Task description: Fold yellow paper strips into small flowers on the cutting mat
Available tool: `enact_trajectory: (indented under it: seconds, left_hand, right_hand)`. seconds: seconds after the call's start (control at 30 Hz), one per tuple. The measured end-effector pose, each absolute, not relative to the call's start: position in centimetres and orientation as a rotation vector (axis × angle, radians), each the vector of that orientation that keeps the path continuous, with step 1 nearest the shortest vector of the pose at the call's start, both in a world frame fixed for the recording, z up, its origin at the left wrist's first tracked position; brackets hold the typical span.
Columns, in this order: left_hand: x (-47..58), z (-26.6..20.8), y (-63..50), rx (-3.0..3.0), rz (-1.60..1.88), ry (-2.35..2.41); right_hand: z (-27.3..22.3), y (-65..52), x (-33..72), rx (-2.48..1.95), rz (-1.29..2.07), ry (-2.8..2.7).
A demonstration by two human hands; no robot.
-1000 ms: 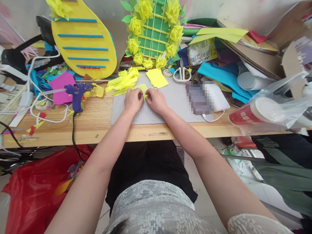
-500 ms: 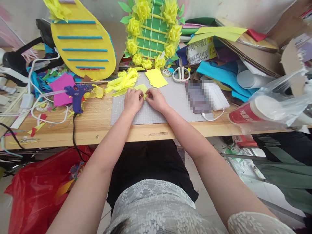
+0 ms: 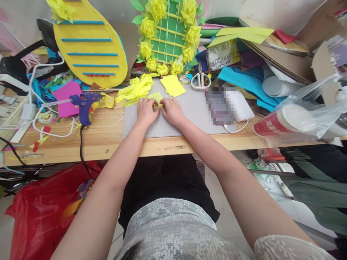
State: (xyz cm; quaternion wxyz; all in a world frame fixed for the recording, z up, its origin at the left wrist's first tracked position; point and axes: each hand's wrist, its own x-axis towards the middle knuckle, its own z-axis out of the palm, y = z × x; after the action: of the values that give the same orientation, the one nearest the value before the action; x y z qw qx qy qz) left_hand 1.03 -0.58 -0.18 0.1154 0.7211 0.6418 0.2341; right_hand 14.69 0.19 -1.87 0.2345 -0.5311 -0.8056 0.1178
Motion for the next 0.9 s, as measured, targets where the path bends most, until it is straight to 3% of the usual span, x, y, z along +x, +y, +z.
enact_trajectory:
  seconds: [0.9]
  left_hand:
    - [0.1, -0.6, -0.3, 2.025, 0.798, 1.887]
  right_hand:
    - [-2.1, 0.7, 15.7, -1.372, 0.492, -2.208]
